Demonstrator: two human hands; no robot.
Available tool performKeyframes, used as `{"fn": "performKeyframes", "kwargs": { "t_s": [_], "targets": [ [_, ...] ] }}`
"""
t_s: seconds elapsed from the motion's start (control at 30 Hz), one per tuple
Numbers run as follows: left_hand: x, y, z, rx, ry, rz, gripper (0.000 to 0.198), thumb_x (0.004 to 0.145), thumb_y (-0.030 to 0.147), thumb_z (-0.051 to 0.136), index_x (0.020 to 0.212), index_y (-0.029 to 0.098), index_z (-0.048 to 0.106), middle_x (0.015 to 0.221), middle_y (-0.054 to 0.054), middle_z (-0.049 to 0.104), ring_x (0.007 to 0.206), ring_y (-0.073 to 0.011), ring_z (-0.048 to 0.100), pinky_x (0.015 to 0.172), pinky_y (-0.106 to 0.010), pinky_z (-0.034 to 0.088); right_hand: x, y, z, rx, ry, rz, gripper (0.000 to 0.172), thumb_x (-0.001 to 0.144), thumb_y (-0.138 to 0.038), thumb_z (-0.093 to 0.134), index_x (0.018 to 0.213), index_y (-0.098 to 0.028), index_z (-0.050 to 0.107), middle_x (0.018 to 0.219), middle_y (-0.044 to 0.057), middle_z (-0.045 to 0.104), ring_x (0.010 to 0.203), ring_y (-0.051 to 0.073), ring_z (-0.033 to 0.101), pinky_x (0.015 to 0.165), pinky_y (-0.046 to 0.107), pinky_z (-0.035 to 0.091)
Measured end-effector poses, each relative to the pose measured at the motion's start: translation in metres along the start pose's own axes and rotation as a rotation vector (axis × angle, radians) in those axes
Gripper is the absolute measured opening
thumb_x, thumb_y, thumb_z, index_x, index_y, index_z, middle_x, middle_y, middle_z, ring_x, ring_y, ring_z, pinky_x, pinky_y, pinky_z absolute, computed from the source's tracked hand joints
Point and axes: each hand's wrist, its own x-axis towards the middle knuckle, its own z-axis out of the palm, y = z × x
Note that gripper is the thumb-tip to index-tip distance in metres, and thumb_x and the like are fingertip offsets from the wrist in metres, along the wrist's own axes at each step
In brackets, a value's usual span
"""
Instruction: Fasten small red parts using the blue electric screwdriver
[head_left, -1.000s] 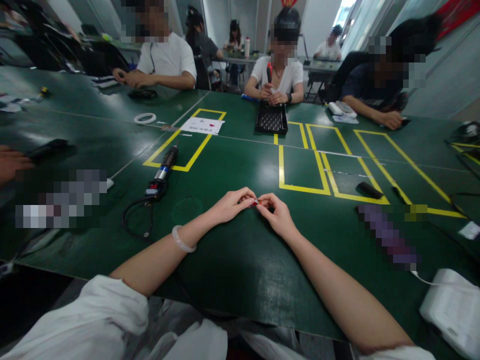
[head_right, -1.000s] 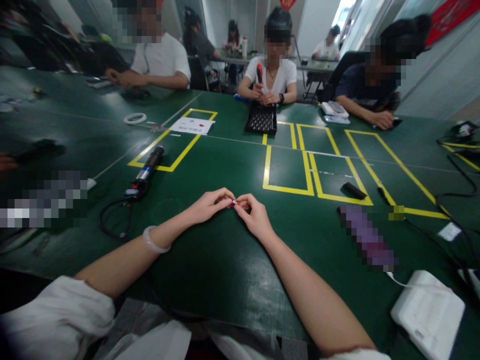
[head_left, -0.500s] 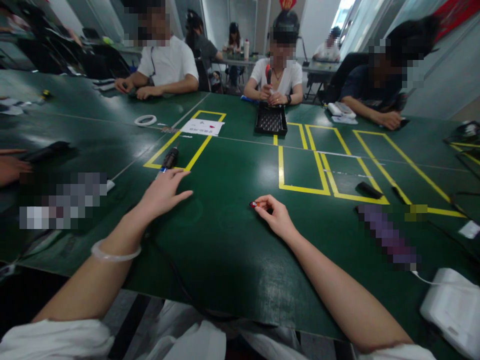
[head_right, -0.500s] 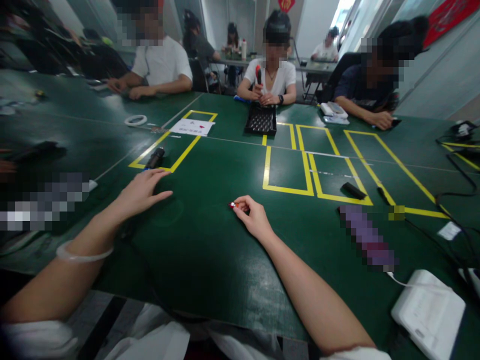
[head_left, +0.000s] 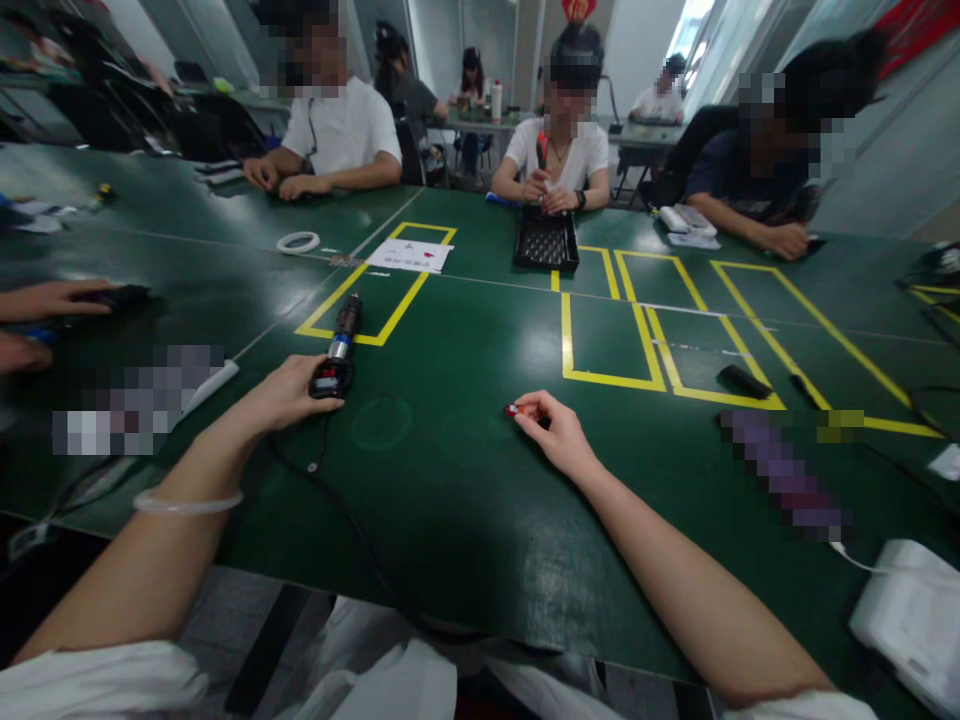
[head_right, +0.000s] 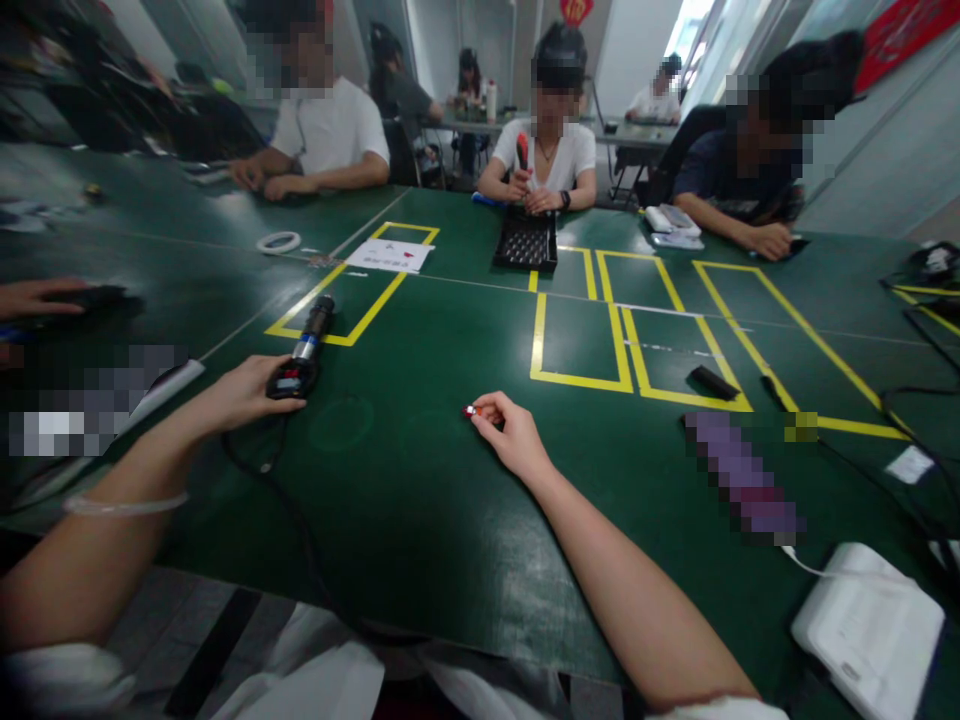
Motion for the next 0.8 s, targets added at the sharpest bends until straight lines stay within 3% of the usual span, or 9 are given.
{"fn": "performKeyframes", "kwargs": {
  "t_s": [0.1,0.23,0.43,0.57,0.67,0.8],
  "targets": [
    [0.004,0.02,0.0,0.008,-0.056,0.043,0.066,0.077,0.045,0.062,0.128,0.006,0.049,0.121,-0.016,0.055,0.116,-0.0286,0.049,0.1,-0.038,0.043,0.0,0.0,0.0,-0.002,-0.001,0.0,0.015,0.086,-0.028,0.061,0.097,-0.019,0.063,0.078,0.0,0.063,0.072,0.014,0.058,0.07,0.028,0.046],
    [0.006,0.057,0.004,-0.02,-0.042,0.019,0.071,0.074,0.05,0.062,0.132,0.013,0.045,0.123,-0.016,0.05,0.111,-0.0302,0.056,0.092,-0.038,0.048,0.0,0.001,0.0,-0.001,-0.006,-0.011,0.014,0.086,-0.028,0.061,0.097,-0.019,0.063,0.078,0.0,0.063,0.072,0.015,0.058,0.07,0.028,0.046],
    [0.0,0.143,0.005,-0.023,-0.047,0.155,0.072,0.076,0.052,0.059,0.136,0.018,0.04,0.127,-0.014,0.047,0.104,-0.0301,0.06,0.078,-0.037,0.052,0.001,0.004,-0.001,-0.083,0.028,-0.098,0.011,0.086,-0.026,0.062,0.095,-0.021,0.065,0.092,0.004,0.06,0.078,0.016,0.059,0.07,0.03,0.048],
    [-0.001,0.194,0.009,-0.079,-0.035,0.286,0.07,0.077,0.05,0.061,0.135,0.02,0.038,0.128,-0.014,0.048,0.103,-0.0297,0.06,0.077,-0.036,0.052,0.001,0.006,-0.001,-0.121,0.05,-0.083,0.011,0.086,-0.024,0.061,0.096,-0.02,0.063,0.089,0.003,0.06,0.075,0.016,0.059,0.07,0.03,0.047],
    [0.0,0.219,0.015,-0.132,-0.062,0.36,0.071,0.076,0.049,0.063,0.137,0.021,0.037,0.13,-0.013,0.048,0.104,-0.0299,0.061,0.079,-0.036,0.052,0.002,0.008,-0.002,-0.162,0.097,-0.071,0.01,0.084,-0.021,0.061,0.093,-0.019,0.061,0.084,0.002,0.059,0.071,0.015,0.056,0.069,0.029,0.046],
    [0.001,0.235,0.021,-0.181,-0.071,0.434,0.076,0.076,0.049,0.064,0.14,0.022,0.033,0.13,-0.013,0.048,0.105,-0.0299,0.06,0.081,-0.037,0.051,0.003,0.009,-0.003,-0.21,0.107,-0.075,0.01,0.082,-0.018,0.06,0.092,-0.02,0.06,0.083,0.001,0.058,0.071,0.016,0.055,0.069,0.029,0.046]
  ]
}}
